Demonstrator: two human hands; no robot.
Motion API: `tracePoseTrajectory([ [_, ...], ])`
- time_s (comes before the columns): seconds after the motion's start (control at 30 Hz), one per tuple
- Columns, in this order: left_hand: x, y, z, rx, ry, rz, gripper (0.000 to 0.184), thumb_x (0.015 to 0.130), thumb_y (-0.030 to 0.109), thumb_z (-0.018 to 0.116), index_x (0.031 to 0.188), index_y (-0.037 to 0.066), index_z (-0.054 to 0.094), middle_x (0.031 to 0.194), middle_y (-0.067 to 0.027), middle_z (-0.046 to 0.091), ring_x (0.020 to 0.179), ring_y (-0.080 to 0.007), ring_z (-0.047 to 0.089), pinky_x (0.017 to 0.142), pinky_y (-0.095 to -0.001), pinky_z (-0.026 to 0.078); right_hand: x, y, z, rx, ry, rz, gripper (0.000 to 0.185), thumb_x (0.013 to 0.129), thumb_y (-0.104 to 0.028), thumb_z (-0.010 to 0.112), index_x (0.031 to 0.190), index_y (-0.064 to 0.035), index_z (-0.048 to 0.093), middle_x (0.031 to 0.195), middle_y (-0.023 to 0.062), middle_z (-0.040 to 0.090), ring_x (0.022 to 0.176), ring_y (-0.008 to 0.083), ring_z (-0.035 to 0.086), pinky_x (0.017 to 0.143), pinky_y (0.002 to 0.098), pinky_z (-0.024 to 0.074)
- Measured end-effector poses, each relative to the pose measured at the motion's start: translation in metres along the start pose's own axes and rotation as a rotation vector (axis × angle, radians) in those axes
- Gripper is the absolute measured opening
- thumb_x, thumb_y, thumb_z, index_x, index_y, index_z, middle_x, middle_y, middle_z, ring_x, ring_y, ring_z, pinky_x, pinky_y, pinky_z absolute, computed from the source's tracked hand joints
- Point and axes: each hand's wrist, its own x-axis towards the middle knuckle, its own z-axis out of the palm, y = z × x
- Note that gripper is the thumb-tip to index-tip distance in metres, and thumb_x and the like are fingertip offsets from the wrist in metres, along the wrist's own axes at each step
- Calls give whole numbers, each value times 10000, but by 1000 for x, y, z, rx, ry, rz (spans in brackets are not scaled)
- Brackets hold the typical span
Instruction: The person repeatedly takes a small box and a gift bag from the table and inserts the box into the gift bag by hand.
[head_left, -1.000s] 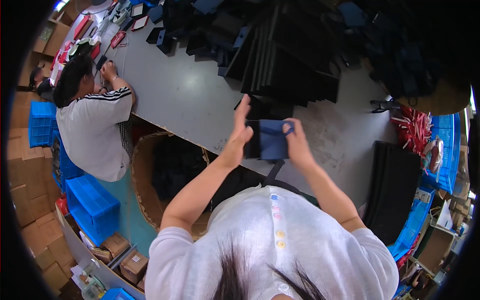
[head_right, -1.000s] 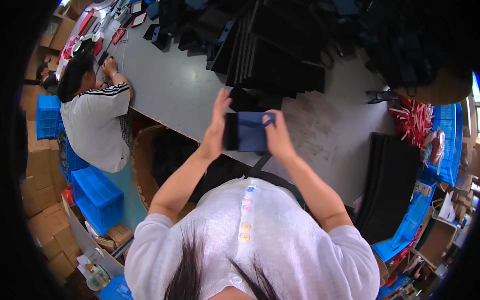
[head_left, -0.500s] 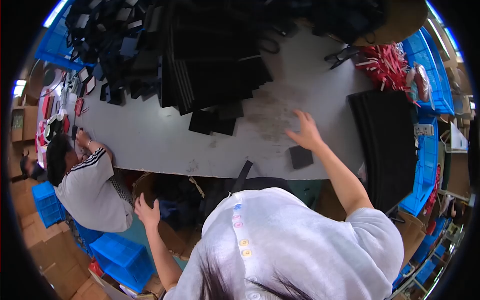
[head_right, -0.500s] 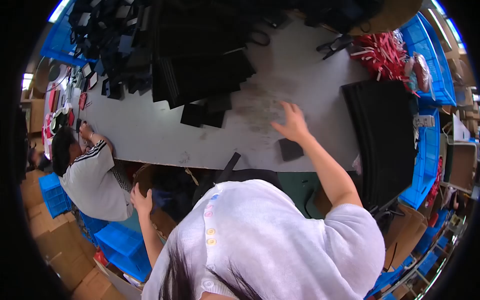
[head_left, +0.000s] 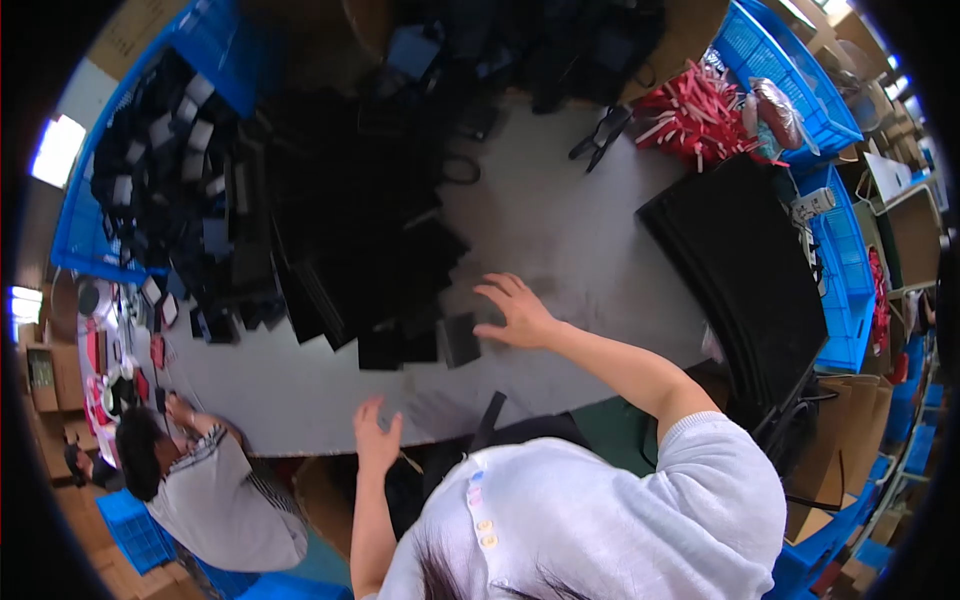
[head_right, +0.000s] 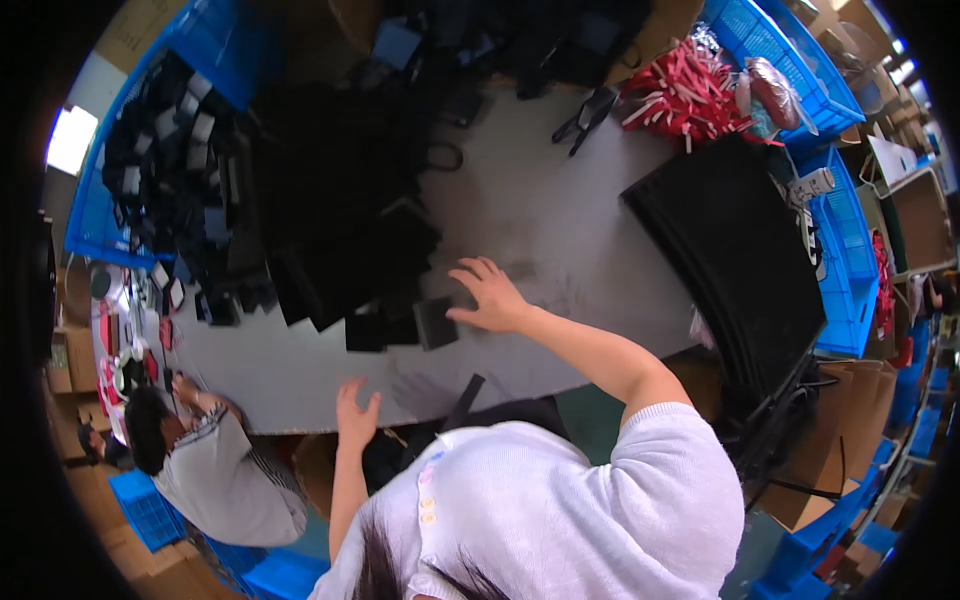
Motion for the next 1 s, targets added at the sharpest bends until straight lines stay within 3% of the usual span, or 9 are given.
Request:
tracePoseTrajectory([
  [0.13,15,14,19,-52,-101,43,422,779,196,684,1143,7,580,1149,-200,572,1120,-381,506,984,-426,402,54,86,-82,-435,187,53,613,670,-93,644,1265,-128,499,1308,155,465,1252,360,400,1022,426,375],
  [0.33,12,17,43,-109,-184,-12,382,751,220,711,1071,27,633,1072,-185,623,1028,-357,582,890,-417,473,125,218,-211,-1017,95,411,774,745,-76,629,1428,-306,346,1535,83,193,1358,383,280,1063,504,306],
  [0.53,31,33,24,-78,-173,-9,396,756,201,711,1115,52,635,1057,-151,643,953,-276,629,786,-364,532,162,298,-212,-1160,8,288,650,735,-112,657,1339,-164,425,1299,137,509,1249,357,430,986,461,390],
  [0.6,42,65,4,-302,-255,-113,388,772,160,715,1121,16,627,1021,-146,679,945,-267,658,845,-356,518,165,218,-216,-395,105,647,514,756,-215,705,1207,-69,507,1058,179,624,1045,361,576,867,416,473],
  [0.63,49,84,-8,-462,-328,-151,381,798,113,704,1149,-1,610,1031,-128,683,952,-210,660,855,-336,519,158,233,-194,-129,253,508,531,742,-315,755,1132,-27,538,978,158,641,945,306,624,819,380,492],
  [0.7,65,115,-20,-602,-434,-84,417,814,98,702,1204,7,584,1029,-100,682,969,-169,643,903,-333,495,145,140,-191,335,-20,611,541,754,-320,754,1167,-37,549,1006,98,634,961,216,593,864,346,464],
  [0.77,82,142,-14,-730,-527,8,613,790,96,730,1341,39,469,1234,-112,596,1149,-188,559,996,-356,431,118,75,-162,789,-216,394,616,754,-307,754,1254,-44,508,1068,71,605,1013,171,539,926,312,418],
  [0.87,101,173,11,-1162,-641,164,1067,716,142,772,1506,95,57,1479,-93,260,1367,-216,265,1111,-393,254,88,-30,-137,774,-437,180,718,754,-316,752,1342,-54,435,1225,97,524,1100,179,506,997,324,374],
  [1.0,89,190,-7,-1829,-652,-20,1054,759,215,676,1509,148,-61,1458,-85,239,1345,-216,279,1086,-370,281,79,-81,-99,981,-331,31,727,780,-268,708,1386,-61,365,1302,123,469,1171,226,477,1038,376,346],
])
